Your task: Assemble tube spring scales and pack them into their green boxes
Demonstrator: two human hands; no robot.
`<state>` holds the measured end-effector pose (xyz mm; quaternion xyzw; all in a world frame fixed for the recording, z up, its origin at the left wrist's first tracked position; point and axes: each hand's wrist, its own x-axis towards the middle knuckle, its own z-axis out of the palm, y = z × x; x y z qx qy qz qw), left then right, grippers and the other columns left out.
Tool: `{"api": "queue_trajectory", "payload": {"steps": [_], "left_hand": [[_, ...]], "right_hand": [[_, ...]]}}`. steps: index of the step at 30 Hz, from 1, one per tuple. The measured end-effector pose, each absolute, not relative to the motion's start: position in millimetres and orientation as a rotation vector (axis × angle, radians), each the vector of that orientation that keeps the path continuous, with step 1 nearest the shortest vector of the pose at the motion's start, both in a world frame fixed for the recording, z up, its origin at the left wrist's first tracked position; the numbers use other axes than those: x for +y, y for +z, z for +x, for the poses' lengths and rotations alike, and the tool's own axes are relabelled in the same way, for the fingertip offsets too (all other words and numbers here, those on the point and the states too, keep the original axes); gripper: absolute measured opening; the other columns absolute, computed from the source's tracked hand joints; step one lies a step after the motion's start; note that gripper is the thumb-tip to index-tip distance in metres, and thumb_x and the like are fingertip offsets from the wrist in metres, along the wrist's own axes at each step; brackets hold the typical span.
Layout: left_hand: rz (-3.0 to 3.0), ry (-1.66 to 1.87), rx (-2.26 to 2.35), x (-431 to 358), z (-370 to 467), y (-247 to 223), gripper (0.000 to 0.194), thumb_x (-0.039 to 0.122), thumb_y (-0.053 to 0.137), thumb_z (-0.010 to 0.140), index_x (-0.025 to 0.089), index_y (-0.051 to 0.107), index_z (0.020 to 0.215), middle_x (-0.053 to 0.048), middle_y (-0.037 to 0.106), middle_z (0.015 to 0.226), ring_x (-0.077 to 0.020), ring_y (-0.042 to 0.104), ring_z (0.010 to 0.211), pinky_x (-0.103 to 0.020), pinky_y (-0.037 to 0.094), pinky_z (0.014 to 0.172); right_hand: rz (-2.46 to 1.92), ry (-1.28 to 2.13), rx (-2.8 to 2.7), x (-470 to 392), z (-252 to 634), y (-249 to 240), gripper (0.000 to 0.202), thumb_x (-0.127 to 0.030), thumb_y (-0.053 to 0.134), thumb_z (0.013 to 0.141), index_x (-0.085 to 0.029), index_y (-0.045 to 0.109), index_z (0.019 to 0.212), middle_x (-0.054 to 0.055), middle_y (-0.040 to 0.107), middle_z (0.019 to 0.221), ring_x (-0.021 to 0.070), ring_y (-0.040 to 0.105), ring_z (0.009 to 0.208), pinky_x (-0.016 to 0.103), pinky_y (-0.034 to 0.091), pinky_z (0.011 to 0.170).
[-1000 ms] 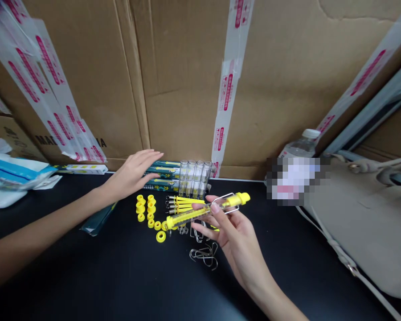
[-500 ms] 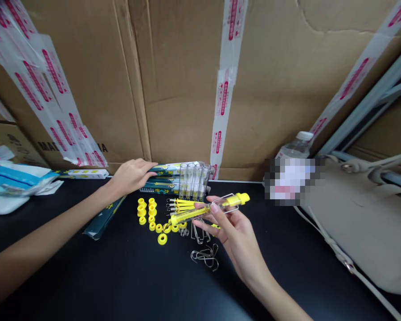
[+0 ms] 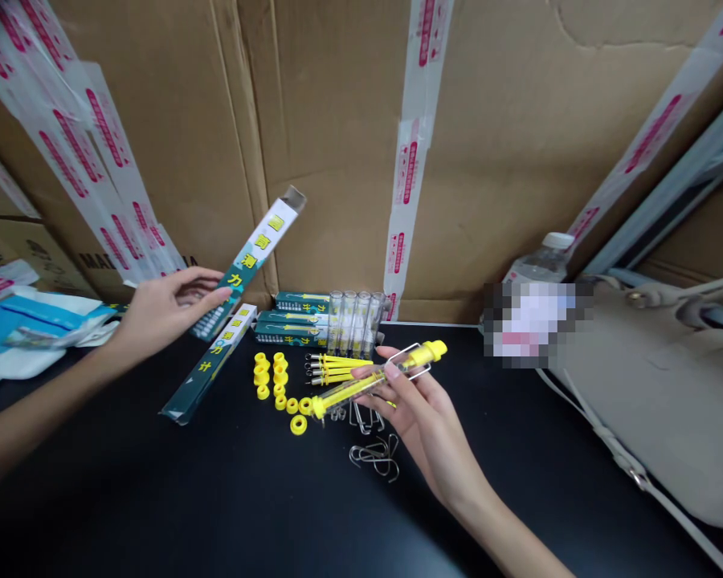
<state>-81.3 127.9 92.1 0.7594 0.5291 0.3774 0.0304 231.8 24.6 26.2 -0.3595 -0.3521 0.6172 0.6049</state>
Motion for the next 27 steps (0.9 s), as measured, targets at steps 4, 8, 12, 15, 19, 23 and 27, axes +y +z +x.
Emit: {"api": "queue_trajectory", "payload": {"steps": [4,8,12,15,19,23,27], "left_hand": [[1.764,1.071,1.356,92.6,-59.5,76.9,0.041,0.05,0.073,0.078,0.016,0.066,0.101,-0.006,0.076,0.092,-0.0225,0.073,0.086,-0.031,0.059,0.078],[1.381,0.935,1.203,66.9,-37.5,66.0,0.038,0.049,0.071,0.083,0.017,0.065,0.104,-0.004,0.076,0.087,-0.0194,0.072,0.075,-0.027,0.058,0.061],[1.003,0.908,1.043,56.7,-22.3,60.3,0.026,0.039,0.065,0.091,0.017,0.064,0.103,-0.006,0.075,0.091,-0.0161,0.071,0.069,-0.031,0.062,0.066],[0.836,0.935,0.929,52.0,-15.7,54.2,0.02,0.035,0.06,0.096,0.016,0.064,0.095,-0.006,0.075,0.088,-0.0144,0.07,0.068,-0.03,0.062,0.069],[0.708,0.932,0.858,42.9,-10.2,47.0,0.026,0.032,0.044,0.103,0.014,0.063,0.101,-0.01,0.075,0.103,-0.0167,0.074,0.076,-0.028,0.062,0.072],[0.65,0.927,0.781,33.7,-6.2,44.6,0.028,0.023,0.034,0.106,0.015,0.059,0.114,-0.013,0.07,0.123,-0.0226,0.076,0.091,-0.034,0.06,0.083],[0.607,0.929,0.717,27.5,-1.9,45.3,0.024,0.019,0.037,0.104,0.016,0.058,0.117,-0.013,0.07,0.123,-0.0236,0.075,0.095,-0.037,0.059,0.086]], "right_hand": [[-0.855,1.414,-0.798,24.5,231.5,27.5,0.034,-0.036,0.071,0.087,-0.021,0.063,0.116,0.008,0.077,0.097,0.0211,0.071,0.092,0.036,0.055,0.085],[-0.851,1.457,-0.816,24.6,231.3,27.2,0.025,-0.036,0.07,0.087,-0.021,0.064,0.107,0.005,0.076,0.087,0.0201,0.07,0.084,0.033,0.056,0.08],[-0.784,1.586,-0.825,23.9,229.5,27.3,0.017,-0.035,0.064,0.087,-0.022,0.059,0.079,-0.001,0.067,0.066,0.016,0.067,0.061,0.026,0.056,0.061],[-0.748,1.64,-0.885,20.0,225.4,27.8,0.027,-0.037,0.062,0.086,-0.02,0.055,0.067,-0.003,0.059,0.061,0.0139,0.062,0.048,0.024,0.055,0.046],[-0.826,1.581,-1.036,8.4,214.2,29.7,0.024,-0.037,0.071,0.084,-0.02,0.055,0.076,-0.003,0.059,0.069,0.0136,0.063,0.047,0.022,0.054,0.032],[-0.891,1.618,-1.173,-3.1,199.2,30.4,0.034,-0.026,0.085,0.07,-0.02,0.054,0.082,-0.001,0.062,0.079,0.0172,0.069,0.063,0.024,0.061,0.039],[-0.916,1.6,-1.229,-8.0,188.4,22.7,0.042,-0.019,0.088,0.065,-0.021,0.052,0.087,0.0,0.065,0.082,0.0178,0.071,0.07,0.026,0.065,0.049]]}}
